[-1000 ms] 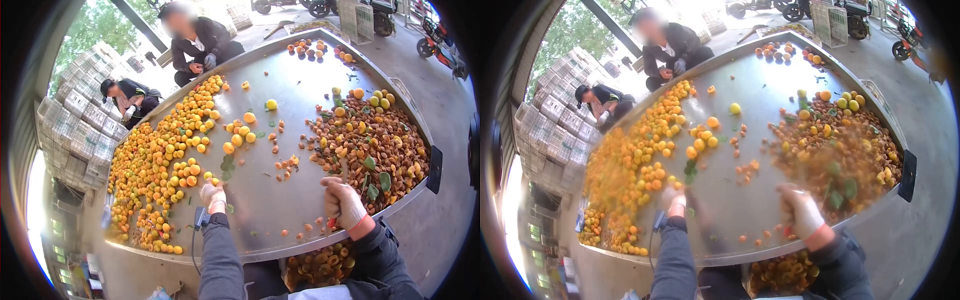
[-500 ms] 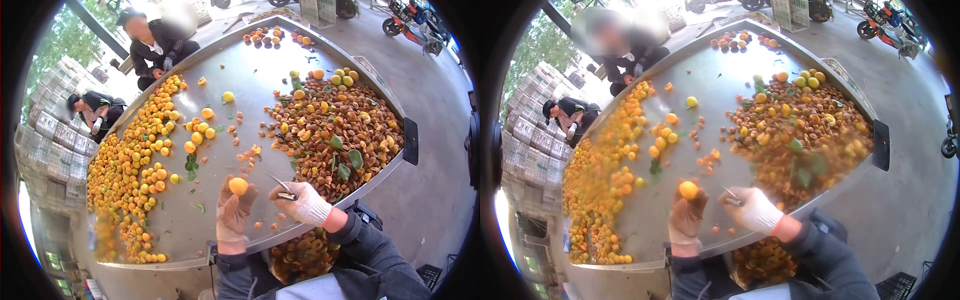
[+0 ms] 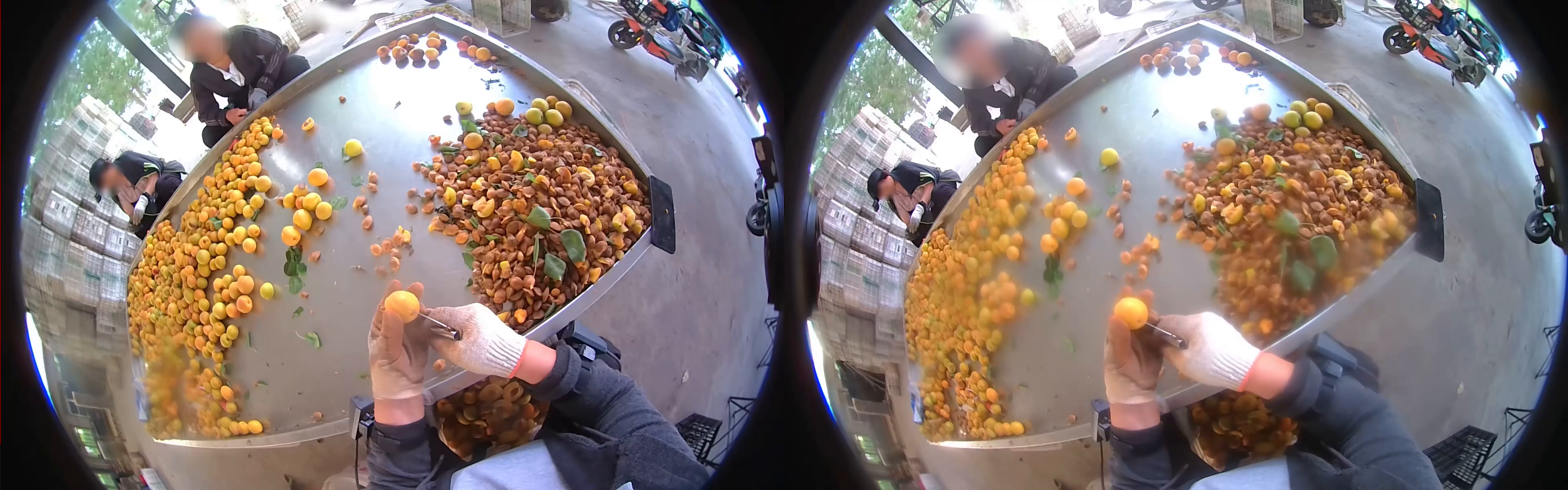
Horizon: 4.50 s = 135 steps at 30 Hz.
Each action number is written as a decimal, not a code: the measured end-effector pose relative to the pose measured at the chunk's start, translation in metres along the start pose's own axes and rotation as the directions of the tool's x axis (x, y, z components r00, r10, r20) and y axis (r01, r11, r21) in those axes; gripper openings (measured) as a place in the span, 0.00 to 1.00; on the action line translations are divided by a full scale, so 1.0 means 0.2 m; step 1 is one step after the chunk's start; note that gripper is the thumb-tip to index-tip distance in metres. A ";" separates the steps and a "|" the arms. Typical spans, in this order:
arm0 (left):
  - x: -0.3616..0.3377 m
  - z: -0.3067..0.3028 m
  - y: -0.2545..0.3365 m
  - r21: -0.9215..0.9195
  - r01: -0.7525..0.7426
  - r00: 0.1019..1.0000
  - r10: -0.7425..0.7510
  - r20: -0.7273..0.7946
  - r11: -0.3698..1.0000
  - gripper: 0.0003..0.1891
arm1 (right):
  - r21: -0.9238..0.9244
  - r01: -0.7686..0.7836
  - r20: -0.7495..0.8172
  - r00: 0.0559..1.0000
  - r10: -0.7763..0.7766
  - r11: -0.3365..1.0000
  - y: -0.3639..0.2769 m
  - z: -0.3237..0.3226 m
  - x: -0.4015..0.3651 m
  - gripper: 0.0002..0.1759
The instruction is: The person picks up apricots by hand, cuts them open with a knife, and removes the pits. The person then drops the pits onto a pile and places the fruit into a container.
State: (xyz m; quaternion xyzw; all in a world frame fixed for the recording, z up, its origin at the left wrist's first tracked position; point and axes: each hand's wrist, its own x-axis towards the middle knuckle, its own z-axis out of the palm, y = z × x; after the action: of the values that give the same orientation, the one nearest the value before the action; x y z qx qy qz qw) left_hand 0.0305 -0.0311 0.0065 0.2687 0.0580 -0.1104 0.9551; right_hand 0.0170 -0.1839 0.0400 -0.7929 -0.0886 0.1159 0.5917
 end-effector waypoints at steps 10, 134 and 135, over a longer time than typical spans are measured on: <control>-0.02 0.02 0.01 0.142 -0.039 0.984 0.062 -0.165 0.989 0.23 | -0.016 -0.054 0.043 0.998 0.054 0.998 0.02 0.04 0.04 0.18; -0.39 0.15 -0.04 0.902 0.091 0.983 -0.181 -0.015 0.421 0.15 | 0.299 0.077 -0.418 0.906 0.058 0.951 -0.03 -0.29 -0.09 0.05; -0.43 0.13 -0.01 0.916 -0.119 0.984 -0.077 0.160 0.384 0.19 | 0.384 0.048 -0.395 0.911 0.117 0.922 -0.04 -0.27 -0.08 0.05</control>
State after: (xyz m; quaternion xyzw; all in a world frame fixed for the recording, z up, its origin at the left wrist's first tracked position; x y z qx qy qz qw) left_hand -0.0518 -0.0320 0.0425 0.7432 -0.1010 -0.1352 0.6475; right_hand 0.0163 -0.2355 0.0644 -0.6687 0.0765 -0.0272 0.7391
